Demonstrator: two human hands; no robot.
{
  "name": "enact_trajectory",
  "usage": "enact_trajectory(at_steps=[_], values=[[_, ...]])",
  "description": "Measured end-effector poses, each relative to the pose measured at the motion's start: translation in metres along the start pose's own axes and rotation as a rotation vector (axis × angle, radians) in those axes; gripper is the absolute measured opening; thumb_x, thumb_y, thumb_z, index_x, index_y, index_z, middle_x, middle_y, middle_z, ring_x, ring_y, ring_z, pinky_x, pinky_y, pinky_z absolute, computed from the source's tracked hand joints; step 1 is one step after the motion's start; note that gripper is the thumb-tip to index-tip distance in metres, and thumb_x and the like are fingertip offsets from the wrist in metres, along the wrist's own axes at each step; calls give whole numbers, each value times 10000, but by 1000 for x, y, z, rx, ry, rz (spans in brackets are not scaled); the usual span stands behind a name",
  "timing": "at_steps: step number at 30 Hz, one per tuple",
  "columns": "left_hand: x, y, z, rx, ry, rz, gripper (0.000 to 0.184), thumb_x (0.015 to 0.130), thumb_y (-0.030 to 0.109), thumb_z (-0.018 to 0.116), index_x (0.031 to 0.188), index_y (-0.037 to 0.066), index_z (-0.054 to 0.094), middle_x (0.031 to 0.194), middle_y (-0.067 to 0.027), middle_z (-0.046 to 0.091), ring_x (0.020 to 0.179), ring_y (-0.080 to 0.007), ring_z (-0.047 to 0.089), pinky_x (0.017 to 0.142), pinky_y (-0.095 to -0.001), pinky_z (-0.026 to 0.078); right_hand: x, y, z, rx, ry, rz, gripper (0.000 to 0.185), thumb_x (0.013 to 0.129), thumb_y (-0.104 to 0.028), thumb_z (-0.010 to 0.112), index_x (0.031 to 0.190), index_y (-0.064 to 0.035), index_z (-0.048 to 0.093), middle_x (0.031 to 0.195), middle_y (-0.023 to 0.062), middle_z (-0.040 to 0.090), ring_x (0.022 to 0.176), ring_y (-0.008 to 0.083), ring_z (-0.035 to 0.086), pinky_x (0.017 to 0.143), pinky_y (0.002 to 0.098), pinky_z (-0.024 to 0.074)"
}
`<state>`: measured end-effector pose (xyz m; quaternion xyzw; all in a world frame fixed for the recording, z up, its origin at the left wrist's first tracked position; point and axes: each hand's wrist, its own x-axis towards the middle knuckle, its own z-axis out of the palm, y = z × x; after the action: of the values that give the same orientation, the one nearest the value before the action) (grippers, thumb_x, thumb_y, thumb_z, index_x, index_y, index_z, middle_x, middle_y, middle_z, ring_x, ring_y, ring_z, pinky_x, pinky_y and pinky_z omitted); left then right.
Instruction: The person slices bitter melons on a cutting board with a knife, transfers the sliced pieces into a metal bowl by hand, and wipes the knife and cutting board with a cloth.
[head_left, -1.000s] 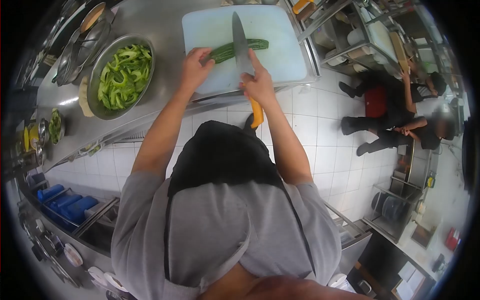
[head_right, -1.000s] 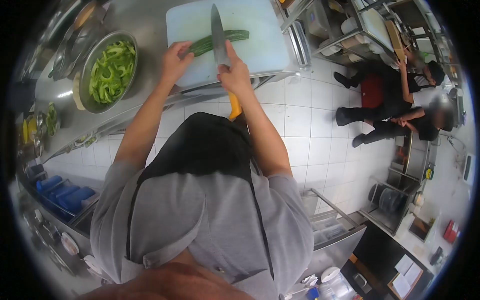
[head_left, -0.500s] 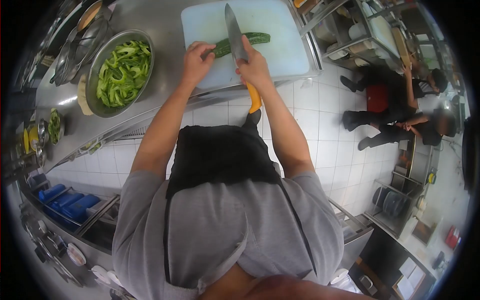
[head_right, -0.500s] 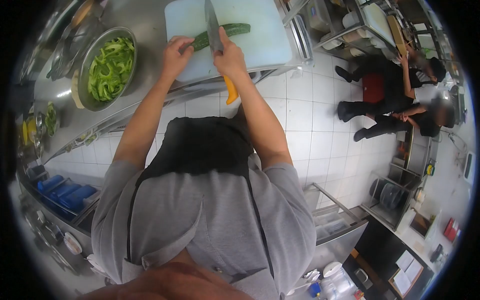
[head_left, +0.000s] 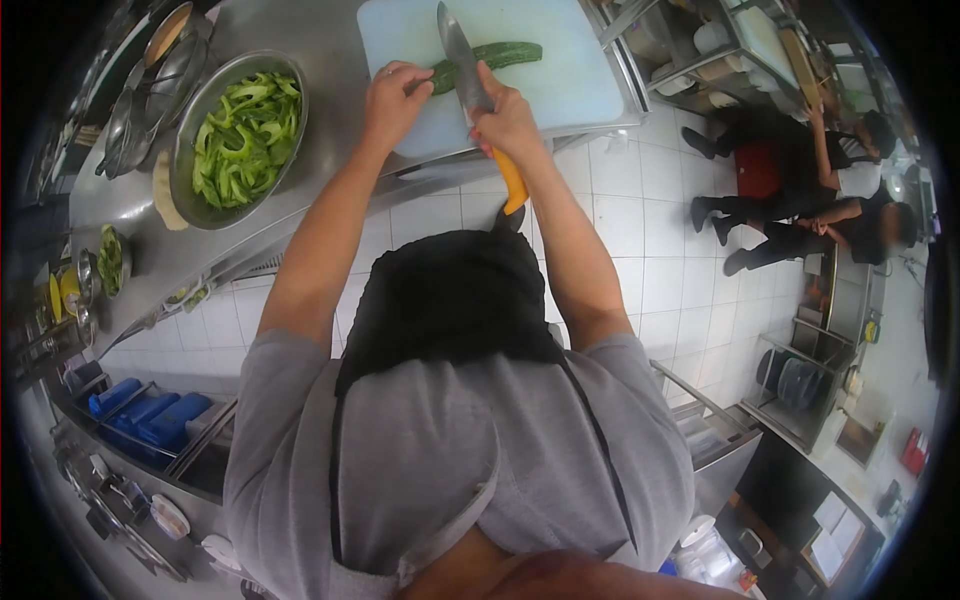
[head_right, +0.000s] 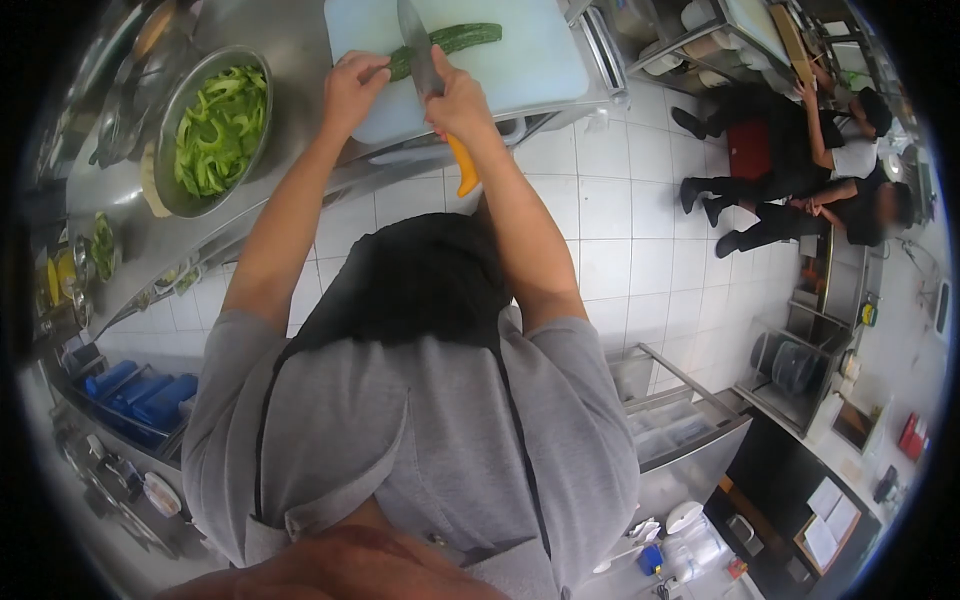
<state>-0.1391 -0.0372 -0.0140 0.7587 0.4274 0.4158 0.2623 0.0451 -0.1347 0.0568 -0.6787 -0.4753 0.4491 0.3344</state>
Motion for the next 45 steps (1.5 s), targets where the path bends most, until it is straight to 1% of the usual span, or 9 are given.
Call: enact_trajectory(at_steps=[7, 13, 19, 25, 31, 35, 37, 40, 45], values=[[1, 2, -3, 60, -33, -1, 219, 856, 91, 769, 1074, 78, 774, 1072, -83, 712, 926, -217, 703, 837, -312, 569, 0, 3, -2, 37, -27, 20, 750, 896, -31, 585, 1598, -152, 350, 669, 110, 671, 478, 165, 582, 449, 337, 505], [-1, -4, 3, -13, 17, -5, 197, 827, 131, 771, 1022, 106, 786, 1030, -79, 717, 921, -263, 669, 808, -378, 557, -7, 5, -4, 49, -46, 14, 740, 906, -38, 590, 1597, -157, 353, 666, 109, 663, 481, 166, 583, 448, 334, 495], [-1, -2, 1, 67, -2, 15, 226, 857, 105, 763, 1082, 87, 775, 1072, -81, 715, 933, -232, 706, 836, -321, 574, -17, 20, 2, 25, -60, -38, 769, 862, -18, 591, 1589, -142, 373, 670, 127, 677, 478, 172, 601, 454, 347, 497], [6, -22, -3, 195, 37, 76, 184, 858, 144, 762, 1033, 91, 777, 1076, -86, 720, 951, -272, 703, 866, -360, 564, -68, 27, 16, 5, -152, 38, 760, 855, -39, 561, 1586, -151, 387, 645, 118, 652, 453, 167, 581, 454, 330, 491], [14, -13, -5, 124, 23, 6, 204, 864, 188, 723, 1024, 62, 731, 1037, -139, 711, 1020, -364, 645, 907, -455, 518, -76, 47, 15, -250, -70, -185, 772, 841, -44, 519, 1590, -172, 380, 647, 120, 646, 438, 171, 568, 456, 323, 492], [39, -41, -6, 217, 62, -13, 230, 887, 178, 688, 1081, 55, 706, 1088, -159, 698, 1061, -380, 631, 923, -465, 513, -94, 39, -4, -214, -81, -93, 764, 833, -56, 579, 1570, -117, 387, 697, 240, 660, 655, 299, 704, 695, 424, 550], [50, -49, -6, 308, 73, -3, 257, 893, 171, 674, 1122, 56, 698, 1119, -164, 688, 1086, -379, 619, 924, -472, 512, -101, 26, -16, -95, -60, 0, 756, 840, -58, 582, 1569, -115, 389, 703, 236, 664, 625, 292, 699, 679, 424, 551], [52, -27, -8, 492, 167, 114, 303, 880, 175, 684, 1156, 51, 692, 1168, -168, 668, 1143, -369, 587, 965, -471, 498, -77, 29, -26, -74, 70, -137, 775, 856, -30, 544, 1597, -169, 365, 656, 103, 651, 450, 139, 553, 446, 295, 480], [15, 22, 8, 295, -110, 94, 380, 847, 182, 709, 1203, 51, 697, 1228, -154, 642, 1187, -363, 560, 1036, -444, 469, -26, 13, -34, -29, 99, -83, 753, 883, -41, 572, 1595, -180, 370, 659, 101, 654, 452, 142, 551, 440, 306, 481]])
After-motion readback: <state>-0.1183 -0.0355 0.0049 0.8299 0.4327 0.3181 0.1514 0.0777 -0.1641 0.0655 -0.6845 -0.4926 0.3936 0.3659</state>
